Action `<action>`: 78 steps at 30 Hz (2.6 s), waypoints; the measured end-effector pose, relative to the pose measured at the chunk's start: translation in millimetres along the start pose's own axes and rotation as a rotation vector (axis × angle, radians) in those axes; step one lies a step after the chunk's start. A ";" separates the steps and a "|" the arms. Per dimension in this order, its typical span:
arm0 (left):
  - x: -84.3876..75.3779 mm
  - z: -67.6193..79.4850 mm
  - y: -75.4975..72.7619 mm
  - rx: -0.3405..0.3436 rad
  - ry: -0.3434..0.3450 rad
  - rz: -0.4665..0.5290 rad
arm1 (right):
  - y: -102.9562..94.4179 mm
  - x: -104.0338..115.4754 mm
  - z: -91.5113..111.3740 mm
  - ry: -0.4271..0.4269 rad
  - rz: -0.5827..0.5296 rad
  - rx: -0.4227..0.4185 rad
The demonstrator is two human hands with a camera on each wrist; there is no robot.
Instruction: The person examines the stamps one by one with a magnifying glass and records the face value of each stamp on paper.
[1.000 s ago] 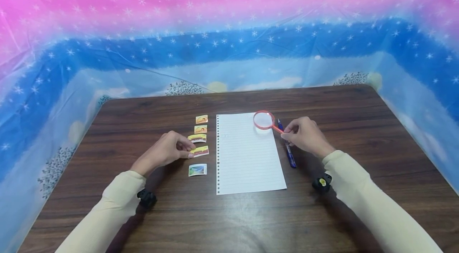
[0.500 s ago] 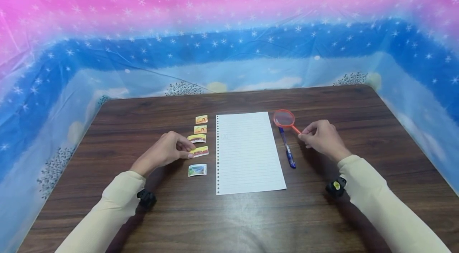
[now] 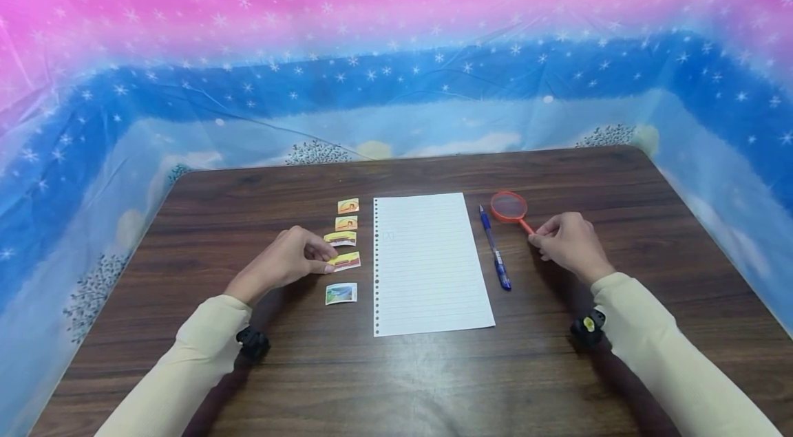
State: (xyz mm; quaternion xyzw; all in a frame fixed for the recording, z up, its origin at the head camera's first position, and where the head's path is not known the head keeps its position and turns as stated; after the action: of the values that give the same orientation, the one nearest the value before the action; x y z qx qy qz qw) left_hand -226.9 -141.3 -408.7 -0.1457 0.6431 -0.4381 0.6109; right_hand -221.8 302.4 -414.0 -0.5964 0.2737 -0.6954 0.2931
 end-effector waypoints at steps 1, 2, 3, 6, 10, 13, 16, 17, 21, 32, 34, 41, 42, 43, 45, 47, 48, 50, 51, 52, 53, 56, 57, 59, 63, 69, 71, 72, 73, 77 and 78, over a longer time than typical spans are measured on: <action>0.0 0.0 0.2 0.000 0.000 -0.001 | 0.1 -1.0 0.2 0.001 0.001 -0.001; 0.0 0.1 0.3 0.000 0.000 -0.002 | 0.1 -1.7 0.2 0.001 0.001 -0.004; -0.1 0.1 0.4 0.000 0.000 -0.003 | 0.0 -2.3 0.4 0.001 0.002 -0.007; -0.1 0.0 0.7 -0.001 -0.002 -0.005 | 0.4 -4.3 0.2 0.000 0.005 -0.010; -0.3 0.1 0.6 -0.001 0.000 -0.004 | 0.9 -6.4 -0.4 -0.003 0.012 -0.011; -0.5 0.3 0.5 -0.001 0.004 -0.005 | 1.4 -7.9 -1.0 -0.001 0.016 -0.014; -0.9 0.6 0.5 -0.001 0.005 -0.004 | 1.8 -8.9 -1.6 0.005 0.014 -0.020; -1.0 0.7 0.6 0.000 0.006 -0.005 | 1.9 -8.9 -1.5 0.006 0.012 -0.022; -1.8 0.9 0.1 0.000 0.006 -0.003 | 2.8 -7.7 -1.3 0.008 0.004 -0.025; -2.1 1.6 -0.4 0.004 0.002 -0.007 | 2.2 -5.2 0.5 0.010 0.019 -0.029; -2.4 1.7 -0.3 0.005 0.004 -0.008 | 1.8 -5.8 0.5 0.006 0.021 -0.031; -2.7 2.2 -1.0 0.011 0.027 -0.008 | 0.0 -6.1 1.8 -0.006 0.036 -0.031; -2.8 2.4 -1.2 0.012 0.032 -0.008 | -0.3 -6.1 2.0 -0.005 0.036 -0.031; -2.9 2.7 -1.3 0.012 0.034 -0.008 | -0.6 -5.9 2.4 -0.005 0.034 -0.032; -3.3 3.2 -1.6 0.014 0.038 -0.010 | -1.3 -5.5 2.5 -0.007 0.023 -0.036; -4.2 3.7 -2.0 0.013 0.041 -0.010 | -2.2 -4.6 2.5 -0.009 0.003 -0.042; -4.8 3.9 -2.3 0.013 0.042 -0.009 | -2.6 -4.2 2.4 -0.011 -0.008 -0.043; -6.6 4.4 -3.1 0.010 0.046 -0.004 | -3.5 -3.1 2.1 -0.019 -0.025 -0.045; -7.7 4.7 -3.5 0.009 0.050 -0.002 | -4.0 -2.4 2.2 -0.022 -0.027 -0.046; -8.9 5.0 -4.1 0.005 0.053 0.000 | -4.6 -1.3 2.4 -0.025 -0.027 -0.047; -10.4 5.4 -4.5 0.003 0.057 0.002 | -5.1 0.0 2.7 -0.029 -0.023 -0.046; -16.2 6.8 -5.3 -0.003 0.075 -0.001 | -6.0 5.3 4.0 -0.048 -0.006 -0.044; -18.7 7.3 -5.2 -0.003 0.083 -0.004 | -6.1 7.7 4.5 -0.053 0.002 -0.044; -24.2 8.2 -4.5 -0.002 0.104 -0.011 | -5.3 12.6 5.6 -0.066 0.011 -0.037; -36.3 9.6 -0.2 0.007 0.147 -0.032 | -0.6 21.0 7.0 -0.082 0.012 -0.012; -51.6 8.4 9.9 0.019 0.213 -0.075 | 8.0 29.6 8.3 -0.117 0.020 0.017; -55.7 8.6 13.6 0.030 0.231 -0.080 | 10.5 32.1 8.6 -0.129 0.027 0.020; -57.7 8.7 15.5 0.036 0.241 -0.084 | 11.8 33.2 8.7 -0.132 0.029 0.023; -60.0 8.9 17.2 0.041 0.253 -0.089 | 13.2 34.2 8.9 -0.135 0.030 0.028; -69.4 9.5 24.0 0.052 0.307 -0.108 | 19.3 37.3 9.1 -0.142 0.038 0.046; -71.5 9.2 25.7 0.056 0.321 -0.112 | 20.7 37.8 9.0 -0.142 0.039 0.050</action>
State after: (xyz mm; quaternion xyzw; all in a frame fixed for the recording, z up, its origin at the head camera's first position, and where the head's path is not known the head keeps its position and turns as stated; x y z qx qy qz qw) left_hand -194.4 -78.5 -379.5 -0.0926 0.7107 -0.5070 0.4789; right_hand -215.5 260.4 -402.6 -0.6312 0.2463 -0.6522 0.3399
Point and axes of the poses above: each hand's wrist, its own z-axis away from the middle knuckle, its own y-axis out of the palm, x = y × z, the point moved 6 cm from there along -z, towards the middle knuckle, and after that the axes turned 1 degree about y, right-handed, at the moved point
